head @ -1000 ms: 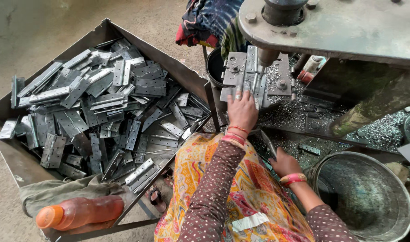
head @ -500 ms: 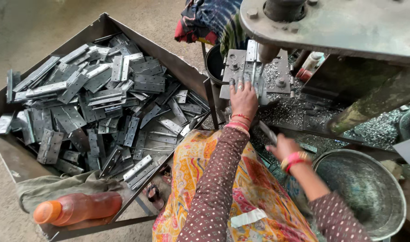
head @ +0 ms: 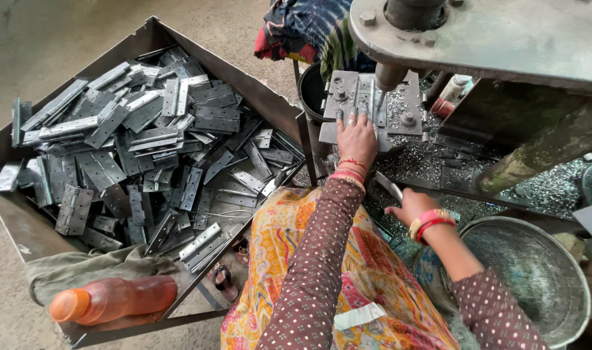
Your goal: The person sits on the floor and repeatedly places metal pieces into a press machine. They use a lever to operate the press, then remove the processed pieces and place them into a nearby metal bin.
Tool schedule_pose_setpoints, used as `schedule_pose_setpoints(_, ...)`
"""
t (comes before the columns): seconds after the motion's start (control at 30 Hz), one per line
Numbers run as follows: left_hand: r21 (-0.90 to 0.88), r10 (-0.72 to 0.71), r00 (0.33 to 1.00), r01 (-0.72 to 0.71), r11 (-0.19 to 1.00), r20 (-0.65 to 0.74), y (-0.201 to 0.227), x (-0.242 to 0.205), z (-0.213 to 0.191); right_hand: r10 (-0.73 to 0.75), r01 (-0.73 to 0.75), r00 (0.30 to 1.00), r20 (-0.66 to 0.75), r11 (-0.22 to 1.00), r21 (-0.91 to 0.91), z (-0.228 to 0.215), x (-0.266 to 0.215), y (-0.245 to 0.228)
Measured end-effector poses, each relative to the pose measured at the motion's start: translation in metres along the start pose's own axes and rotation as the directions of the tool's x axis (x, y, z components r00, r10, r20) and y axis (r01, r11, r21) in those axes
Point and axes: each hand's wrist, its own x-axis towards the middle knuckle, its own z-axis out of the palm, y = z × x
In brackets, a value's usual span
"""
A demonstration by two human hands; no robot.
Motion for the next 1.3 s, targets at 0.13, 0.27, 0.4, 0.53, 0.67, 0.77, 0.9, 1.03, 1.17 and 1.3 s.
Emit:
schedule_pose_setpoints(0.13,0.007,0.041,0.999,-0.041,0.999,-0.034,0.000,0.005,0.001,0.038,-0.018,0.985,-0.166,0.993,0.118,0.045,-0.025,0.006)
schedule_pose_setpoints(0.27,0.021,0.049,0.997,-0.050,0.998,0.065,-0.006,-0.021,-0.009,-0.005,0.022,0.987,-0.159,0.994,0.107,0.070,-0.025,0.014)
schedule_pose_setpoints(0.4,0.075,0.091,0.995,-0.093,0.993,0.037,-0.007,0.001,-0.023,-0.005,0.005,0.999,-0.047,1.000,-0.013,0.016,0.005,0.007)
schedule_pose_setpoints(0.53,0.085,0.043,0.982,-0.060,0.995,0.184,-0.011,0.021,-0.017,0.000,-0.002,1.000,-0.024,0.998,-0.060,-0.002,0.001,0.002)
schedule_pose_setpoints(0.67,0.041,0.027,0.982,-0.036,0.999,0.187,-0.014,0.038,-0.009,0.052,-0.030,0.990,-0.133,0.986,0.165,0.041,-0.024,0.002)
schedule_pose_setpoints(0.77,0.030,0.025,0.987,-0.030,0.999,0.158,-0.015,0.034,-0.004,0.070,-0.063,0.988,-0.140,0.996,0.058,0.064,-0.026,0.006)
schedule_pose_setpoints(0.9,0.045,0.074,0.995,-0.077,0.996,0.072,-0.016,0.030,-0.009,-0.001,0.013,0.993,-0.115,0.995,0.100,0.034,-0.014,0.005)
schedule_pose_setpoints(1.03,0.055,0.121,0.990,-0.125,0.991,0.074,-0.011,0.009,-0.027,0.036,0.010,0.962,-0.271,0.986,0.165,-0.015,-0.021,-0.008)
schedule_pose_setpoints(1.17,0.156,0.248,0.969,-0.243,0.957,-0.010,0.006,-0.063,-0.046,0.027,0.164,0.806,-0.592,0.950,0.267,-0.031,-0.037,-0.017)
schedule_pose_setpoints(1.3,0.145,0.269,0.949,-0.246,0.958,-0.164,0.010,-0.100,-0.056,0.014,0.235,0.665,-0.746,0.945,0.227,-0.027,-0.043,-0.019)
